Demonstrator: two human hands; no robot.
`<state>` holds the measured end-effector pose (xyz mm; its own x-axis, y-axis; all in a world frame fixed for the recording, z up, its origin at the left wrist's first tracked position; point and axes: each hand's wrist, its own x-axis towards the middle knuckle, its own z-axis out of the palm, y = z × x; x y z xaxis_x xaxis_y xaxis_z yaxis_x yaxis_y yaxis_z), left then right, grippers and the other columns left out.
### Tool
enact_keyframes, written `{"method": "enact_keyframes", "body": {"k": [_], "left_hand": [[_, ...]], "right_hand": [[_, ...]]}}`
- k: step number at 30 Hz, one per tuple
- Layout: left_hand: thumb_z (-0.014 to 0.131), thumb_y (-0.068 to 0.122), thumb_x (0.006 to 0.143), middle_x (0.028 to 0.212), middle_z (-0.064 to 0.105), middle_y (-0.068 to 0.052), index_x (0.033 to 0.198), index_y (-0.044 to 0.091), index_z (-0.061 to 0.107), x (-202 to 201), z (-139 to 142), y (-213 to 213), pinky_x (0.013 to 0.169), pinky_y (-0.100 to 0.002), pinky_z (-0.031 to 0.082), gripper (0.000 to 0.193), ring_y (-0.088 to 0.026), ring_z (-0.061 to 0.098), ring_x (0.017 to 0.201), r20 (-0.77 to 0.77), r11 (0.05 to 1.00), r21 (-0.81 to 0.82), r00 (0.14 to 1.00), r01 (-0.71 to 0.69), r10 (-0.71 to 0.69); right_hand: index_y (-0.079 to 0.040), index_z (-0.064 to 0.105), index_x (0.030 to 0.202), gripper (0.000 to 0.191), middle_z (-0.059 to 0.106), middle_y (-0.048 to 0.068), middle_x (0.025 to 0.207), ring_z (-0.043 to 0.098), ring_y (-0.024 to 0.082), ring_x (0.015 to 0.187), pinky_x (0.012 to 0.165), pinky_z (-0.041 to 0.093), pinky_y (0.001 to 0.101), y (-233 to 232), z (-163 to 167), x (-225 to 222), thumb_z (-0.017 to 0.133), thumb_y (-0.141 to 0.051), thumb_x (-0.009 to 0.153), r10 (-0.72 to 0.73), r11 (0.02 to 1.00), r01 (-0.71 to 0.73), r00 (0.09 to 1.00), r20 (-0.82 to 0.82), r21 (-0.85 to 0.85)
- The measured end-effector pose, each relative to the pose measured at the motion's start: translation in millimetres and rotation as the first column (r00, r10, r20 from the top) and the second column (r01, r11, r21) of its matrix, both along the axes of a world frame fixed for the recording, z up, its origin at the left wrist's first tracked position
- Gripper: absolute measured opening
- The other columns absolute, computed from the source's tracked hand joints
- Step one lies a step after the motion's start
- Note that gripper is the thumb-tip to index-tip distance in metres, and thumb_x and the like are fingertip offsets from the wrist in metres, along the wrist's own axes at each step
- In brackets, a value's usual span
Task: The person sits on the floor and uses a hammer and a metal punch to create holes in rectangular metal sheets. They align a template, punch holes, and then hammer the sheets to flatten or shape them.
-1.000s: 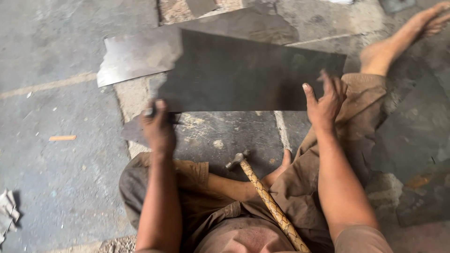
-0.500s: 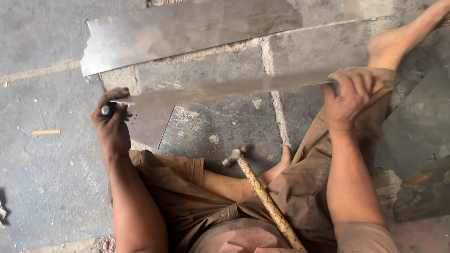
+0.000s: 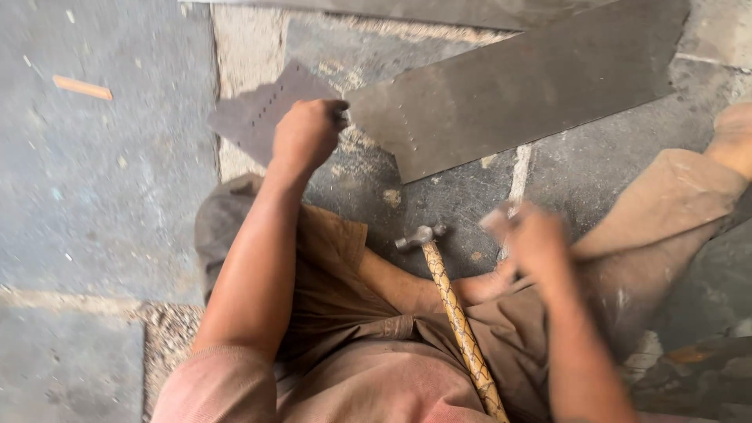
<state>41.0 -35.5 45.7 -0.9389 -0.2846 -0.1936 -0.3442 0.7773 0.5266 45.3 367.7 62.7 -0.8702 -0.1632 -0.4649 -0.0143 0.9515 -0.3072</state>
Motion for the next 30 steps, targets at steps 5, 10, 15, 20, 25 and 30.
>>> {"method": "enact_keyframes", "body": {"k": [5,10,15,20,25,30], "left_hand": [[0.055,0.030,0.104,0.113,0.071,-0.020,0.117,0.004,0.069,0.9,-26.8,49.0,0.077,-0.048,0.060,0.032,-0.035,0.071,0.092,0.195,0.967,-0.206,0.975,0.150,-0.110],[0.042,0.012,0.103,0.135,0.046,-0.039,0.142,-0.005,0.049,6.2,-45.4,93.6,0.056,-0.044,0.060,0.043,-0.034,0.071,0.065,0.079,0.977,-0.178,0.991,0.121,-0.108],[0.039,0.004,0.102,0.153,0.029,-0.038,0.158,0.000,0.033,-6.6,-60.2,87.6,0.060,-0.040,0.063,0.056,-0.030,0.073,0.074,0.237,0.993,-0.078,0.969,0.091,-0.070],[0.066,0.036,0.091,0.163,0.020,-0.021,0.156,0.015,0.039,-28.3,-56.2,63.9,0.072,-0.041,0.060,0.073,-0.033,0.070,0.097,0.059,0.981,-0.172,0.995,0.085,-0.076],[0.070,0.041,0.091,0.168,0.014,-0.016,0.158,0.020,0.035,-37.3,-43.5,58.9,0.064,-0.040,0.060,0.079,-0.029,0.071,0.086,0.155,0.992,-0.105,0.987,0.062,-0.045],[0.064,0.025,0.095,0.169,0.016,-0.016,0.160,0.004,0.025,-46.6,-45.6,64.9,0.048,-0.033,0.058,0.079,-0.019,0.069,0.062,0.244,0.974,-0.137,0.959,0.181,-0.144]], "right_hand": [[-0.010,0.028,0.157,0.090,0.069,0.024,0.122,0.068,0.032,0.114,0.107,0.043,0.0455,-44.5,3.3,92.9,0.077,-0.033,0.086,0.308,0.948,-0.250,0.877,0.368,-0.196],[0.002,0.031,0.163,0.087,0.063,0.025,0.129,0.063,0.032,0.109,0.092,0.050,0.0472,-37.7,7.5,84.8,0.076,-0.002,0.089,0.140,0.684,0.056,0.968,0.206,-0.727],[0.003,0.040,0.156,0.073,0.063,0.010,0.112,0.066,0.014,0.095,0.081,0.061,0.0238,-40.3,45.7,55.1,0.072,0.003,0.091,-0.029,0.653,-0.248,0.936,-0.351,-0.715],[-0.008,0.058,0.122,0.020,0.067,0.010,0.102,0.067,0.016,0.092,0.084,0.056,0.0289,-72.7,12.5,12.1,0.067,-0.002,0.105,-0.035,0.658,-0.354,0.867,-0.497,-0.664],[0.000,0.048,0.129,0.030,0.060,0.002,0.081,0.058,0.011,0.063,0.057,0.051,0.0251,-78.1,-43.9,2.2,0.062,-0.014,0.106,-0.239,0.406,0.293,0.948,0.209,-0.865],[0.000,0.046,0.145,0.039,0.058,0.001,0.086,0.056,0.010,0.065,0.056,0.050,0.0261,-76.0,-38.3,-13.5,0.057,-0.017,0.112,-0.265,0.473,0.140,0.964,0.012,-0.870]]}}
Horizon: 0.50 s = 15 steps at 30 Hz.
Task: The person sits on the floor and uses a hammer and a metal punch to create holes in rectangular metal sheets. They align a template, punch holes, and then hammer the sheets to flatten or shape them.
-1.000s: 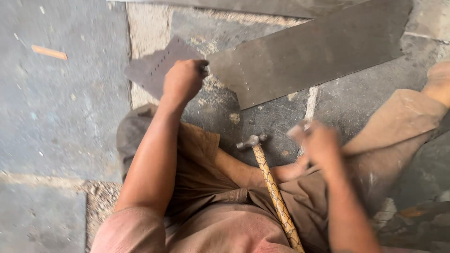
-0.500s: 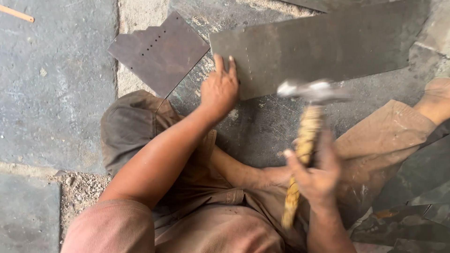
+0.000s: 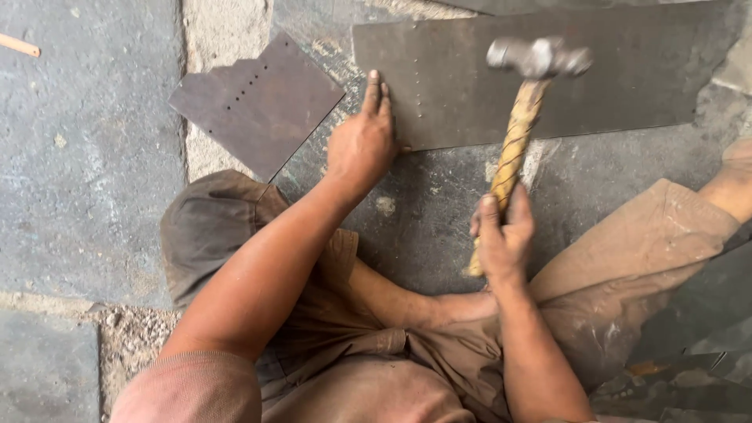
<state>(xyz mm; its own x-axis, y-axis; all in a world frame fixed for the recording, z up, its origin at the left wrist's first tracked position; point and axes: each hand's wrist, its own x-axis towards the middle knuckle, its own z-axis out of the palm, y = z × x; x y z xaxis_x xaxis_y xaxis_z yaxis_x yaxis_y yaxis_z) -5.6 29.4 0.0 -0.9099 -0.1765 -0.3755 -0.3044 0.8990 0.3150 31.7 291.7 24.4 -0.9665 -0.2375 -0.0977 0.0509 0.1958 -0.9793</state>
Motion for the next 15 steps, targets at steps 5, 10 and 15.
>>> {"method": "enact_keyframes", "body": {"k": [5,10,15], "left_hand": [[0.048,0.018,0.104,0.159,0.028,-0.032,0.153,-0.010,0.025,-0.5,-4.4,10.5,0.038,-0.034,0.056,0.061,-0.020,0.064,0.050,-0.018,0.999,-0.011,0.999,0.049,-0.049],[0.035,0.001,0.099,0.149,0.033,-0.043,0.148,-0.017,0.029,3.8,-7.2,16.8,0.038,-0.035,0.057,0.053,-0.023,0.066,0.052,-0.010,0.994,-0.052,0.996,0.091,-0.092],[0.036,0.001,0.099,0.146,0.033,-0.047,0.144,-0.020,0.036,4.8,-10.9,13.2,0.042,-0.036,0.058,0.050,-0.025,0.069,0.057,-0.044,0.992,-0.048,0.992,0.114,-0.116]], "right_hand": [[-0.003,0.035,0.164,0.055,0.065,0.007,0.102,0.062,0.010,0.070,0.060,0.057,0.0250,-14.0,32.3,-28.9,0.055,-0.021,0.117,0.114,0.988,-0.069,0.930,-0.350,0.138],[-0.001,0.043,0.158,0.056,0.071,0.011,0.088,0.072,0.018,0.078,0.072,0.058,0.0366,-42.9,29.2,-55.9,0.059,-0.027,0.112,0.218,0.888,0.003,0.878,-0.427,0.460],[-0.008,0.050,0.158,0.053,0.075,0.023,0.109,0.077,0.034,0.099,0.080,0.060,0.0436,-58.2,1.8,-73.3,0.063,-0.026,0.109,0.301,0.735,-0.053,0.919,-0.256,0.676]]}}
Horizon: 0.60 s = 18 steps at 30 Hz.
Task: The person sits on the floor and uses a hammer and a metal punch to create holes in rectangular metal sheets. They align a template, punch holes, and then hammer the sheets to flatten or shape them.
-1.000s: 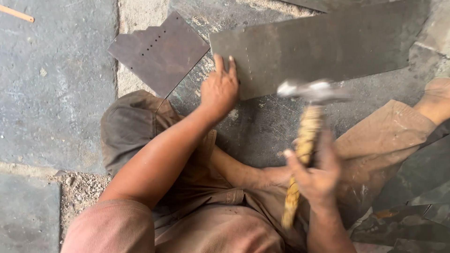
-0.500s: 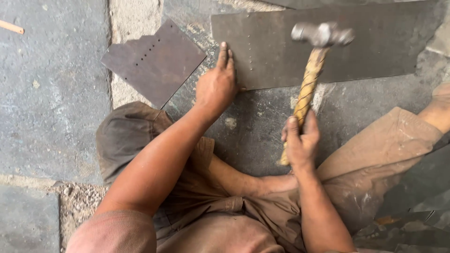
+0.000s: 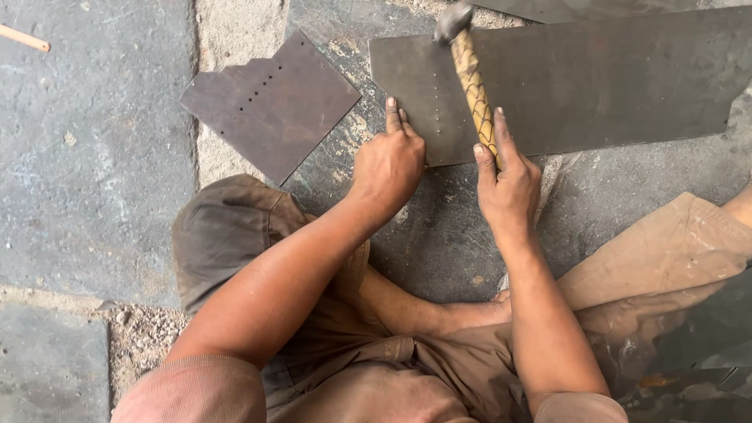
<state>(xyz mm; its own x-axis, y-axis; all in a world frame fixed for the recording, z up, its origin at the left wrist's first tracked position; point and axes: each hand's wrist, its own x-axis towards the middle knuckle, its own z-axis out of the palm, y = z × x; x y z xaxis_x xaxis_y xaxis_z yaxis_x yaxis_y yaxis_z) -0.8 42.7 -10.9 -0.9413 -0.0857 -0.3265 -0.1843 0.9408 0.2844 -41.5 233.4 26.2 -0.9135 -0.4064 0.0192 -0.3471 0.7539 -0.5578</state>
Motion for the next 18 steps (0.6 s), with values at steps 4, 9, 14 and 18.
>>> {"method": "enact_keyframes", "body": {"k": [4,9,14,18], "left_hand": [[0.036,0.000,0.098,0.146,0.032,-0.048,0.143,-0.021,0.036,-0.7,0.7,0.2,0.042,-0.036,0.058,0.050,-0.025,0.069,0.057,0.021,1.000,0.012,1.000,0.012,-0.012],[0.036,0.000,0.098,0.147,0.031,-0.046,0.144,-0.019,0.034,-4.4,5.8,0.8,0.040,-0.036,0.058,0.050,-0.025,0.069,0.053,0.052,1.000,0.019,0.999,-0.005,0.004],[0.040,-0.002,0.096,0.146,0.034,-0.047,0.144,-0.020,0.038,0.5,4.5,-0.6,0.040,-0.034,0.056,0.051,-0.023,0.069,0.052,-0.034,1.000,-0.011,0.999,0.002,-0.002],[0.041,0.003,0.098,0.145,0.035,-0.046,0.142,-0.019,0.040,0.6,-3.0,3.2,0.039,-0.036,0.056,0.049,-0.024,0.069,0.053,-0.014,0.999,-0.039,1.000,0.008,-0.008]], "right_hand": [[-0.010,0.048,0.157,0.050,0.073,0.024,0.127,0.078,0.032,0.104,0.086,0.062,0.0395,3.5,-7.2,-1.6,0.064,-0.024,0.113,0.041,0.989,-0.050,0.997,-0.064,-0.138],[-0.009,0.051,0.155,0.052,0.076,0.022,0.111,0.077,0.032,0.098,0.080,0.061,0.0417,1.6,-8.1,-2.9,0.064,-0.024,0.107,0.003,1.000,-0.003,1.000,0.021,0.008],[-0.010,0.047,0.156,0.051,0.074,0.020,0.123,0.078,0.028,0.096,0.082,0.064,0.0366,17.2,-9.2,12.6,0.060,-0.026,0.109,0.029,0.994,-0.026,0.999,0.027,-0.102],[-0.011,0.050,0.156,0.051,0.074,0.020,0.123,0.076,0.033,0.098,0.082,0.063,0.0391,33.6,-13.6,25.4,0.058,-0.033,0.110,0.078,0.995,-0.073,0.995,-0.068,0.071]]}}
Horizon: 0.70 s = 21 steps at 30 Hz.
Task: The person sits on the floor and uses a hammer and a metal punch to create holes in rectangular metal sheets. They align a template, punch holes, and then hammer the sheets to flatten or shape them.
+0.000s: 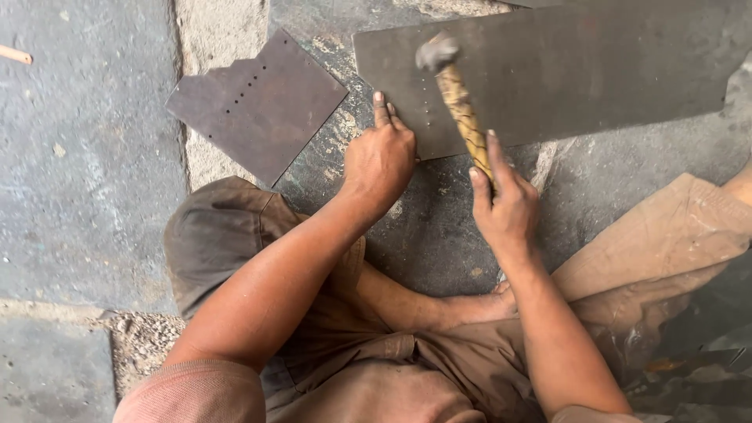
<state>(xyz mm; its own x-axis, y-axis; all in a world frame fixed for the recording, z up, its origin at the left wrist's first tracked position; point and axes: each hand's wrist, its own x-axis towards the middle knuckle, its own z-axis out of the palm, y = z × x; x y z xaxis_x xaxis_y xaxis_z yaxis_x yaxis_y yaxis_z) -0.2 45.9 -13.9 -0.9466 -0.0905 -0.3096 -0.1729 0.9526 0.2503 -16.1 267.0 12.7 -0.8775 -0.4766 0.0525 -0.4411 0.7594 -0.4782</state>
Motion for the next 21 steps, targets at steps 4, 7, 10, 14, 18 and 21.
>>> {"method": "enact_keyframes", "body": {"k": [4,7,10,14,18,21], "left_hand": [[0.044,0.003,0.096,0.148,0.038,-0.042,0.142,-0.017,0.043,3.7,-5.5,1.5,0.042,-0.037,0.056,0.050,-0.025,0.068,0.053,-0.082,1.000,-0.018,0.997,-0.012,0.010],[0.043,0.002,0.098,0.149,0.035,-0.042,0.144,-0.017,0.041,7.4,-6.5,5.7,0.039,-0.036,0.055,0.050,-0.023,0.067,0.050,-0.028,1.000,0.001,1.000,-0.012,0.012],[0.043,0.006,0.097,0.149,0.030,-0.046,0.146,-0.017,0.037,10.2,-7.8,12.0,0.039,-0.035,0.055,0.054,-0.022,0.066,0.049,0.006,0.999,-0.046,1.000,-0.018,0.019],[0.045,0.014,0.096,0.152,0.020,-0.050,0.149,-0.020,0.030,17.3,-14.2,15.1,0.041,-0.033,0.055,0.065,-0.023,0.067,0.053,-0.065,0.995,-0.102,0.998,0.016,-0.023],[0.043,0.012,0.098,0.157,0.014,-0.046,0.152,-0.016,0.025,22.4,-19.8,17.1,0.038,-0.033,0.052,0.064,-0.022,0.066,0.050,0.027,0.998,-0.058,0.999,-0.019,0.020],[0.042,0.010,0.098,0.158,0.011,-0.045,0.155,-0.015,0.023,15.8,-18.9,15.1,0.037,-0.032,0.050,0.065,-0.020,0.066,0.049,0.020,0.998,-0.058,0.999,-0.030,0.031]], "right_hand": [[-0.010,0.051,0.157,0.052,0.075,0.021,0.119,0.076,0.036,0.099,0.085,0.061,0.0432,6.2,5.6,11.6,0.058,-0.035,0.111,-0.054,0.996,0.056,0.998,0.024,-0.067],[-0.005,0.047,0.156,0.052,0.070,0.025,0.128,0.076,0.034,0.105,0.085,0.063,0.0391,2.6,11.3,12.7,0.059,-0.029,0.112,-0.023,0.987,0.028,0.999,0.028,-0.156],[-0.006,0.052,0.153,0.051,0.075,0.021,0.115,0.077,0.033,0.099,0.081,0.063,0.0404,-1.0,12.1,6.7,0.062,-0.025,0.107,-0.053,0.995,0.062,0.991,0.121,-0.080],[-0.005,0.053,0.153,0.048,0.073,0.026,0.124,0.075,0.036,0.108,0.086,0.063,0.0413,6.0,9.7,7.5,0.063,-0.025,0.110,0.010,0.988,-0.016,0.999,-0.040,-0.154],[-0.004,0.052,0.154,0.048,0.073,0.024,0.124,0.076,0.035,0.105,0.085,0.064,0.0398,13.2,3.3,14.9,0.061,-0.024,0.112,0.014,0.985,-0.018,1.000,-0.023,-0.172],[-0.006,0.054,0.152,0.050,0.075,0.022,0.116,0.077,0.032,0.092,0.077,0.064,0.0390,16.1,-0.8,16.5,0.062,-0.026,0.107,-0.038,0.997,0.044,0.995,0.088,-0.062]]}}
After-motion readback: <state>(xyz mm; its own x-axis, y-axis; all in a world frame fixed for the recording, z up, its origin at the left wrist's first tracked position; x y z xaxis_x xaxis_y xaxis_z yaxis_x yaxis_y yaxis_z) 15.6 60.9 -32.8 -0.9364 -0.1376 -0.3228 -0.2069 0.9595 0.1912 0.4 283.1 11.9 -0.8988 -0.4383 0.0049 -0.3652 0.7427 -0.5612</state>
